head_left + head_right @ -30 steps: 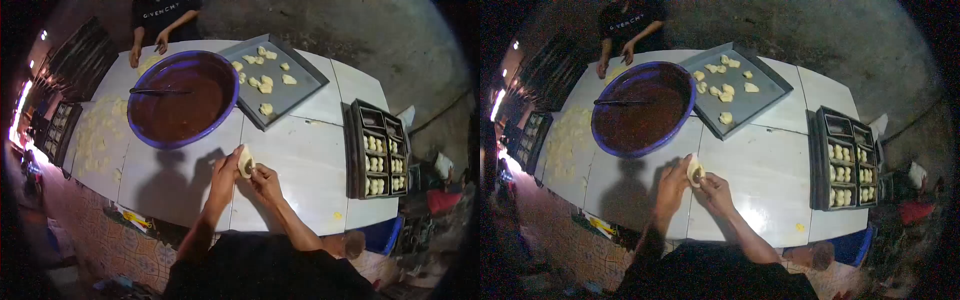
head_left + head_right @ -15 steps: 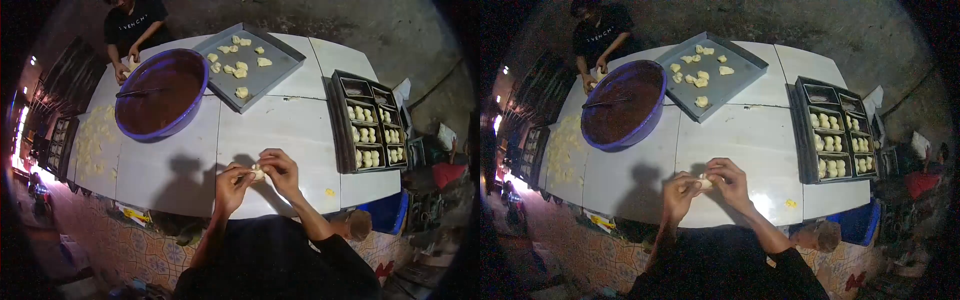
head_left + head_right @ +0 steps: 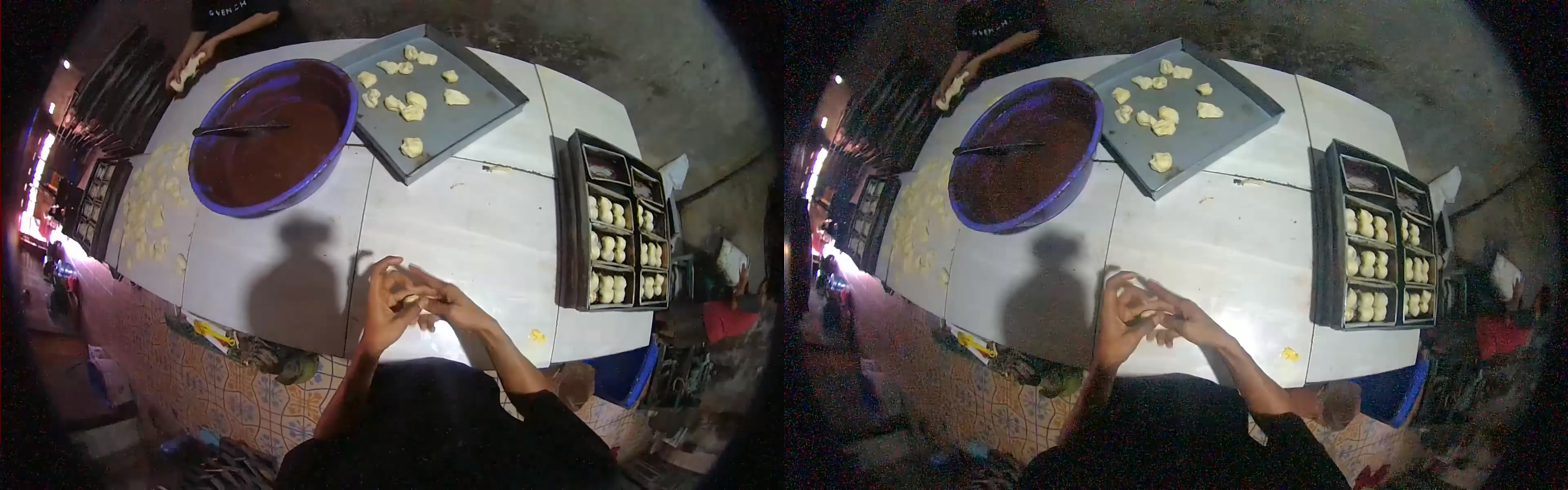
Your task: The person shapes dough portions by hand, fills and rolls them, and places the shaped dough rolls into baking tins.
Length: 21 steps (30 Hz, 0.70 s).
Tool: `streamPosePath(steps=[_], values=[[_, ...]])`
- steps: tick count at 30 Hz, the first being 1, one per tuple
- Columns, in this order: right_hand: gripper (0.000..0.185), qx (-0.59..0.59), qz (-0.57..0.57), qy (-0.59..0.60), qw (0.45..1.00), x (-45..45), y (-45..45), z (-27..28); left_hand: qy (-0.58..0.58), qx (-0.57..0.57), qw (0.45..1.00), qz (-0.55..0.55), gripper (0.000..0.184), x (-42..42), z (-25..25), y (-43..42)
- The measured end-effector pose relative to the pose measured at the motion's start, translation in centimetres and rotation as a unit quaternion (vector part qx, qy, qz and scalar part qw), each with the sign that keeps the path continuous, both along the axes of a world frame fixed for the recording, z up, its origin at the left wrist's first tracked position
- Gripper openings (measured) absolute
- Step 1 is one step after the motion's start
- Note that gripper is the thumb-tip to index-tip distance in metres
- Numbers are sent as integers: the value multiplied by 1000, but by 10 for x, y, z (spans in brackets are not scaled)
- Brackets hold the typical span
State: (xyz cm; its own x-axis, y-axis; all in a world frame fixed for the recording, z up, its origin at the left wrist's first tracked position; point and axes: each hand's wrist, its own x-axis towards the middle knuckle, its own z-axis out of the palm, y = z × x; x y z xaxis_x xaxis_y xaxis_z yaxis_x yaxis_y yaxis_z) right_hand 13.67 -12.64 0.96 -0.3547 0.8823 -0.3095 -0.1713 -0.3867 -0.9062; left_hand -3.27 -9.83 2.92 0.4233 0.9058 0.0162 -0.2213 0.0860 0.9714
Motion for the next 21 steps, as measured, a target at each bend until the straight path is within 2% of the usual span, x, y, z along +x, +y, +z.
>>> streamPosePath(steps=[1, 2, 3, 4, 5, 6, 7, 9, 10, 11, 13, 14, 15, 16, 17, 19, 20, 21], values=[[73, 63, -32, -19, 997, -5, 4, 2, -85, -5, 996, 4, 75, 0, -1, 2], [72, 201, -82, -208, 954, -7, 15, -14, 13, 113, 992, 54, 80, -2, -20, 5], [69, 177, -130, -226, 949, -8, 25, -20, 70, 121, 983, 116, 64, -4, -17, 7], [68, 177, -133, -193, 956, -2, 43, -49, 95, 85, 979, 158, 57, -9, -30, 10], [68, 177, -138, -161, 961, -1, 58, -54, 120, 48, 972, 198, 50, -15, -32, 16], [64, 188, -166, -184, 951, 3, 58, -54, 154, 61, 959, 230, 37, -20, -24, 22], [64, 187, -162, -182, 952, 10, 63, -53, 156, 59, 958, 233, 37, -26, -31, 26], [54, 267, -125, -350, 889, 21, 79, -34, 29, -79, 934, 347, 23, -39, -48, 21], [41, 346, -121, -332, 869, 25, 100, -15, 28, -80, 933, 351, 23, -43, -49, 24], [31, 293, -138, -279, 904, 27, 121, 0, 48, -89, 929, 355, 17, -48, -48, 26], [34, 306, -150, -321, 884, 47, 183, 0, 64, -91, 926, 360, 12, -44, -41, 33], [35, 352, -168, -359, 848, 52, 218, -2, 56, -78, 942, 321, 8, -36, -35, 36], [34, 331, -131, -390, 850, 51, 242, 16, 49, -64, 957, 280, 7, -30, -31, 40], [34, 388, -88, -505, 766, 65, 277, -12, 14, -30, 964, 264, 8, -24, -56, 49], [34, 395, -96, -504, 763, 66, 292, -29, 35, -52, 968, 243, 9, -12, -35, 51], [33, 348, 92, -616, 701, 66, 315, -38, 179, -61, 966, 177, 13, -4, -14, 59], [32, 291, 80, -584, 753, 63, 316, -24, 177, -54, 967, 177, 13, -3, -19, 60], [30, 231, 73, -549, 800, 59, 312, -13, 123, -48, 976, 174, 17, 0, -28, 58]])
